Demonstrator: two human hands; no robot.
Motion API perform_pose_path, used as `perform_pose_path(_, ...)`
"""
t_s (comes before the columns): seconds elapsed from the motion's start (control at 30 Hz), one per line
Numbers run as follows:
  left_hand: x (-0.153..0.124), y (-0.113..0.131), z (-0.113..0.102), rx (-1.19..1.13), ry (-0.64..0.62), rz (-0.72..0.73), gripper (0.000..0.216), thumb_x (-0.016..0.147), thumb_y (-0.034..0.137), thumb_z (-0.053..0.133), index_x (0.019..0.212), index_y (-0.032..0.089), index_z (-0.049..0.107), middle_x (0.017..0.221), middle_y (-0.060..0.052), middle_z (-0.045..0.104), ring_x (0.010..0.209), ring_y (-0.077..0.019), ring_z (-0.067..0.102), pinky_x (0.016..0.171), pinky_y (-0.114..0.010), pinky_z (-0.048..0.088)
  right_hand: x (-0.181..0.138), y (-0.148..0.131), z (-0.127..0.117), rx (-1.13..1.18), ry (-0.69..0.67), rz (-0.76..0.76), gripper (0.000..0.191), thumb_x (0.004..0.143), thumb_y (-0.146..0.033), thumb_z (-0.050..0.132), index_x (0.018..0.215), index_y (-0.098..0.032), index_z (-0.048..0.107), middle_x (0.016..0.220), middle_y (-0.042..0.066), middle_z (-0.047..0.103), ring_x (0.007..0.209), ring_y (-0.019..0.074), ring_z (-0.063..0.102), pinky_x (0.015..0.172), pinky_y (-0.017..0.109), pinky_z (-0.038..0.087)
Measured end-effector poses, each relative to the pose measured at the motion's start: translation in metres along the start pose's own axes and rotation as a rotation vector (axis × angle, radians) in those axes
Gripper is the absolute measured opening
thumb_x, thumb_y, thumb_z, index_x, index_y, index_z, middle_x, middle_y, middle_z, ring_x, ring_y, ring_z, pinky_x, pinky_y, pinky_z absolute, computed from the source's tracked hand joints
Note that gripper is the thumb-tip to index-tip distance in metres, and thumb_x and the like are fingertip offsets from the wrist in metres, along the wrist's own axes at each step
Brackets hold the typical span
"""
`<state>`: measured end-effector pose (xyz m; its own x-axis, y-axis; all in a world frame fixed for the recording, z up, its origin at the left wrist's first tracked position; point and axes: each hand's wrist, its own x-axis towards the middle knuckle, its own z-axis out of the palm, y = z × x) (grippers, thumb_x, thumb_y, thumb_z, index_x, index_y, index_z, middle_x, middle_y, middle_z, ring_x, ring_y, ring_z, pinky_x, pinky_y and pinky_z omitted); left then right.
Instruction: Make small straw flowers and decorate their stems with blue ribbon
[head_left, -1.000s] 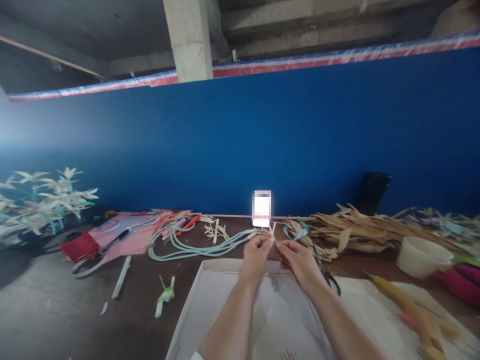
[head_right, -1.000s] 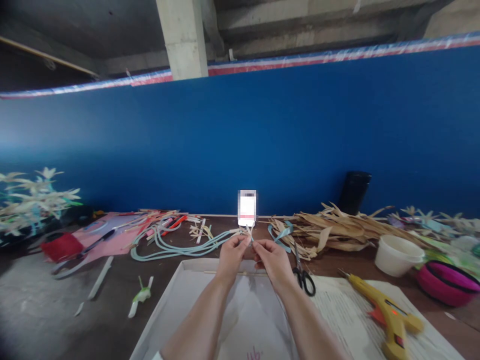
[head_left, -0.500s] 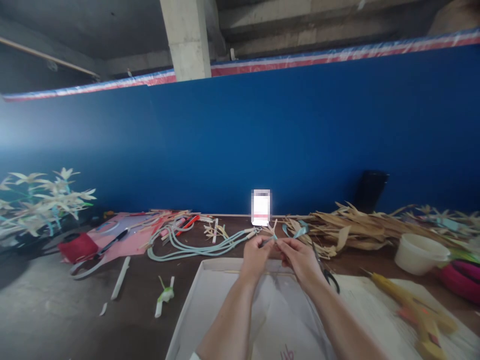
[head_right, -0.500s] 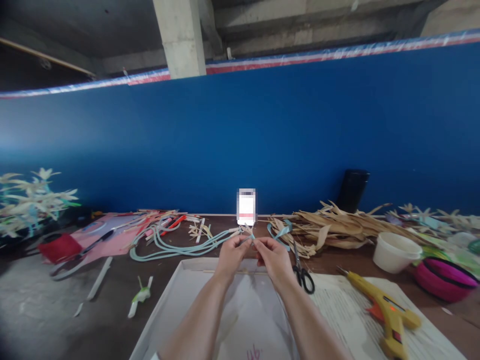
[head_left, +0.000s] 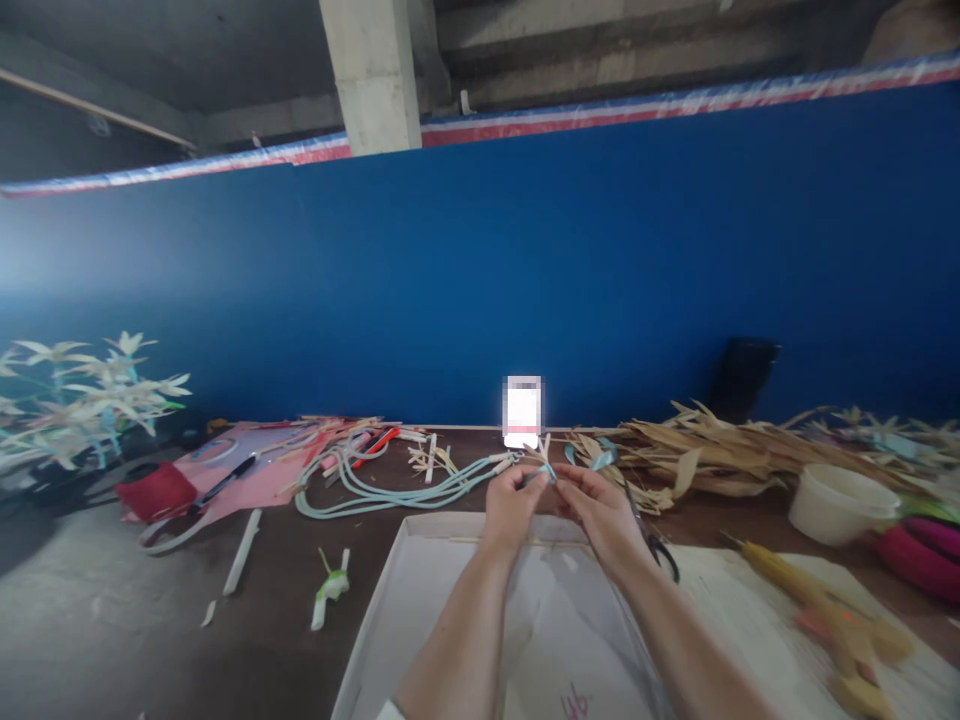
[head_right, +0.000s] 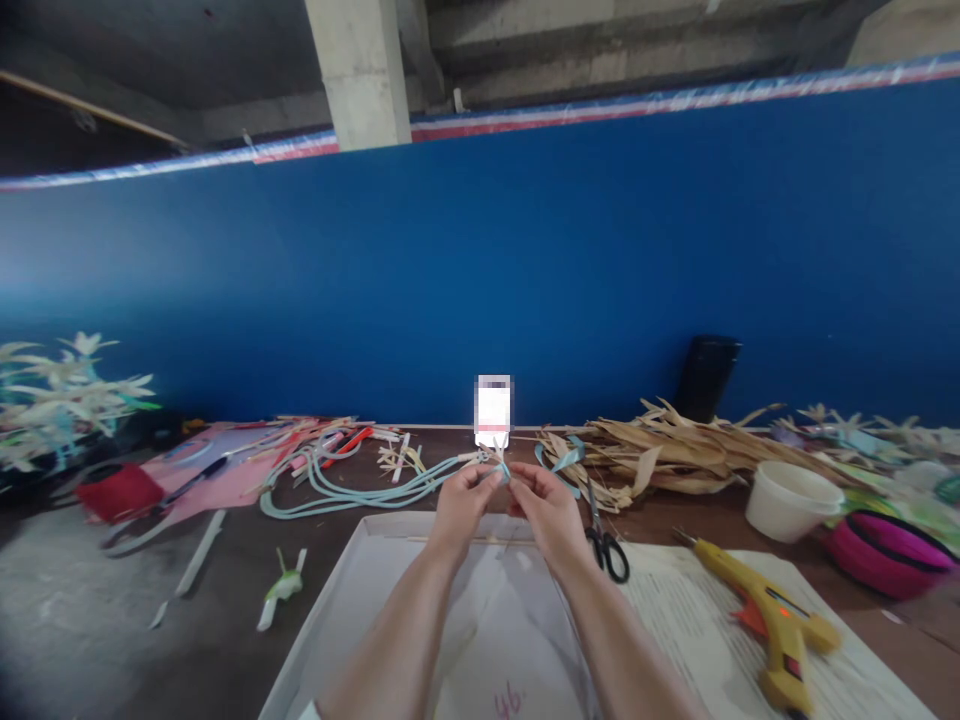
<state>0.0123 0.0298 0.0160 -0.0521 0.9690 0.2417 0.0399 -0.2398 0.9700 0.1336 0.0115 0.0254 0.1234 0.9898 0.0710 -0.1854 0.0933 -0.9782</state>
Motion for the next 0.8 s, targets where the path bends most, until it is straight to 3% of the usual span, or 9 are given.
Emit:
perform_pose_path(0.27, -0.002, 0.007, -0.002, -0.011, -0.013, 0.005, 0.029, 0.068, 0.041, 0.062, 0.08, 0.016, 0.071, 0.065, -0.003, 0.063, 0.068, -0.0159, 0.056, 0.065, -0.025, 0.043, -0.004, -0.007, 0.001, -0.144, 0.04, -0.07, 0.035, 0.064, -0.034, 0.066, 0.094, -0.016, 0.071, 0.067, 0.002, 0.066, 0.058, 0.0145, 0.056, 0.061, 0.029, 0.048)
perform_pose_path(0.5, -0.001, 0.009, -0.007, 0.019, -0.041, 0.016, 0.026, 0.071, 0.038, 0.06, 0.08, 0.016, 0.07, 0.075, -0.003, 0.066, 0.073, -0.0162, 0.057, 0.071, -0.026, 0.042, -0.003, -0.004, 0.0, -0.172, 0.031, -0.106, 0.033, 0.067, -0.036, 0.064, 0.093, -0.018, 0.071, 0.083, 0.006, 0.069, 0.065, 0.0176, 0.06, 0.064, 0.031, 0.05)
perform_pose_path(0.8, -0.001, 0.013, -0.008, 0.068, -0.09, 0.011, 0.026, 0.07, 0.035, 0.059, 0.081, 0.015, 0.07, 0.079, -0.005, 0.068, 0.077, -0.0184, 0.059, 0.07, -0.026, 0.042, -0.004, -0.004, 0.001, -0.192, 0.063, -0.123, 0.032, 0.066, -0.036, 0.066, 0.093, -0.018, 0.071, 0.082, 0.004, 0.07, 0.064, 0.0174, 0.061, 0.063, 0.03, 0.05)
